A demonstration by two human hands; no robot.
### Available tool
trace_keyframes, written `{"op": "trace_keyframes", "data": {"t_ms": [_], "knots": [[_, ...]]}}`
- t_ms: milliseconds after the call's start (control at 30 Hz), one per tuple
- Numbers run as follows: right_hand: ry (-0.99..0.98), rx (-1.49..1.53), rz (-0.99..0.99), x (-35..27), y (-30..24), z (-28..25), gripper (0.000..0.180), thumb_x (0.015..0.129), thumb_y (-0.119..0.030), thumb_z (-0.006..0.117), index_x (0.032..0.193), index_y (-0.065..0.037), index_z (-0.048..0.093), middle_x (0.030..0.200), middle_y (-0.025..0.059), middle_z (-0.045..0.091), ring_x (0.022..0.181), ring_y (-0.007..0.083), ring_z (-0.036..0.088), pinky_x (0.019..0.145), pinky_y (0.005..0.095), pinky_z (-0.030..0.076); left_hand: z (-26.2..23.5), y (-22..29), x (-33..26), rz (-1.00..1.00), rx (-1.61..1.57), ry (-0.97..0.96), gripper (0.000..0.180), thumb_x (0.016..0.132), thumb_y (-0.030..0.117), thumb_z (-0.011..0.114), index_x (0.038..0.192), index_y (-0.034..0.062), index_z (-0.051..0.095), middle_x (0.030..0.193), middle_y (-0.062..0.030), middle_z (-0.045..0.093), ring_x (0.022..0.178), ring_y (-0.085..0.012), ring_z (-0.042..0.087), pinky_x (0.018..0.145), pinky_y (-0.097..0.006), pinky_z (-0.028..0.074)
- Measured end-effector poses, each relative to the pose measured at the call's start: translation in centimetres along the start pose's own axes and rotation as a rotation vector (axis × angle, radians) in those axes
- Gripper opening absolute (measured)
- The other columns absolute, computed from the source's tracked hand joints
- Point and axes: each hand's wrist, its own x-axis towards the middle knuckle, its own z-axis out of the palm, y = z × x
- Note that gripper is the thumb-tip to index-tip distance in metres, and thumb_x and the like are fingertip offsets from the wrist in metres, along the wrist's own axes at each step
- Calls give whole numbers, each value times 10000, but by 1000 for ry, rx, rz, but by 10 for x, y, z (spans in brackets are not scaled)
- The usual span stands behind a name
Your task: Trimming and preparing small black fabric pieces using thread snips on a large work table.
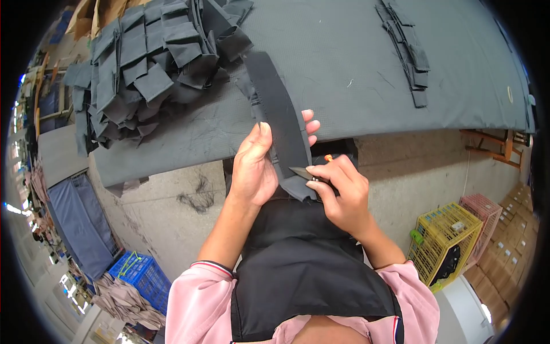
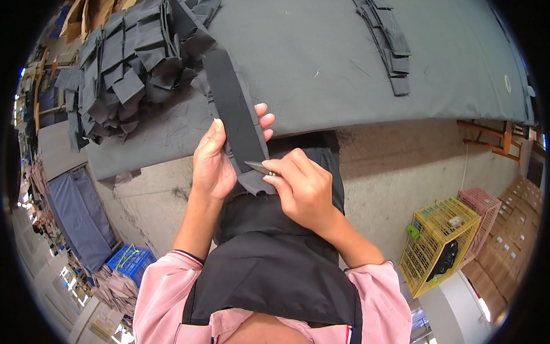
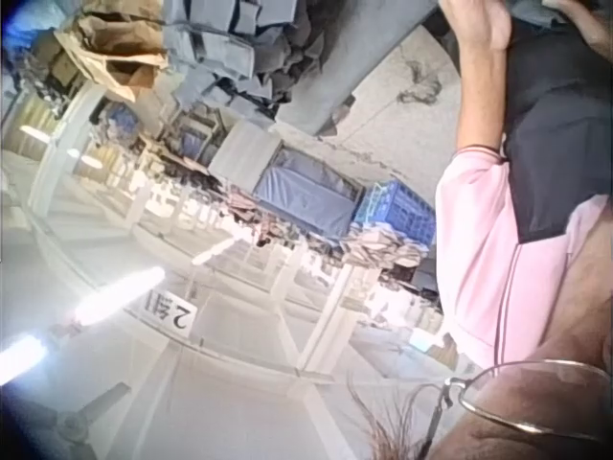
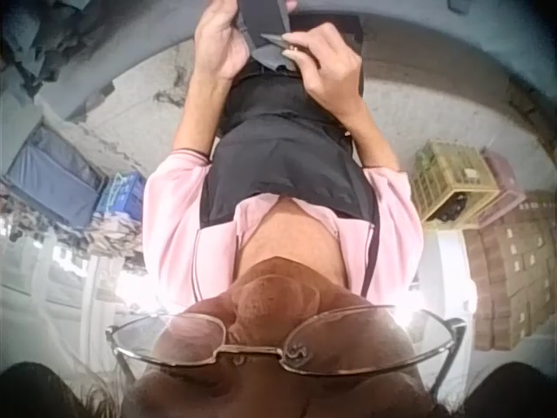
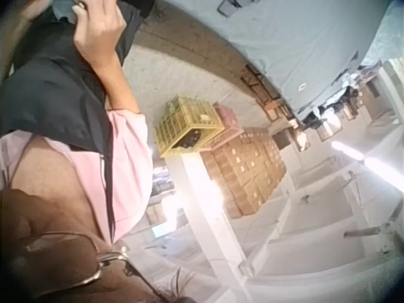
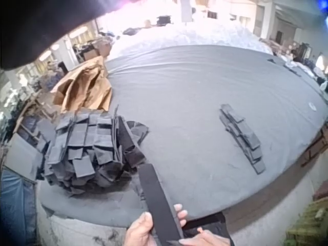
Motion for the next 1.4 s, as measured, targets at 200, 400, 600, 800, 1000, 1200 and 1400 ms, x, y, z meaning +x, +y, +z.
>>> {"op": "trace_keyframes", "data": {"t_ms": [200,400,600,800,1000,1200,1400], "knots": [[6,-2,110,23,-1,-5,243,692,4,704,921,-36,634,808,65,545,572,170,561,505,289,451,-4,0,-2,23,86,-29,396,1002,266,322,1179,-57,467,1331,-284,416,1198,-346,482,989,-436,439],[-21,-8,-3,30,11,4,270,654,-1,720,908,-34,637,754,58,516,572,178,558,491,292,444,-10,-3,-4,-27,-15,-40,368,1001,252,336,1147,-49,487,1324,-292,421,1157,-319,515,971,-424,452],[44,-147,-136,23,10,1,303,611,4,729,900,-36,647,698,56,503,565,181,538,500,289,443,-8,-4,-5,-51,-22,-19,362,1000,258,343,1127,-46,494,1322,-288,424,1148,-318,523,957,-422,465],[-5,-9,70,13,11,-3,260,678,13,719,926,-21,651,752,66,514,577,175,521,520,294,442,-7,-2,-4,-61,55,49,335,992,241,379,1124,-42,499,1286,-244,479,1123,-309,542,934,-419,485],[16,310,338,8,23,-12,251,715,27,691,958,-7,640,873,45,515,681,92,510,575,213,426,-14,-2,-5,-70,62,68,345,980,224,412,1177,-52,477,1208,-221,538,1045,-280,585,927,-408,490],[-119,412,357,15,28,-13,253,719,27,680,965,-11,635,890,30,509,696,72,481,577,202,396,-18,-2,-6,-108,123,87,360,970,213,425,1188,-67,480,1156,-204,565,979,-253,606,878,-373,503],[-48,172,167,14,26,-11,280,680,26,701,950,-32,654,841,23,516,638,72,453,527,201,355,-12,2,-8,-111,165,132,350,966,210,427,1161,-71,505,1132,-200,583,942,-230,614,861,-355,504]]}}
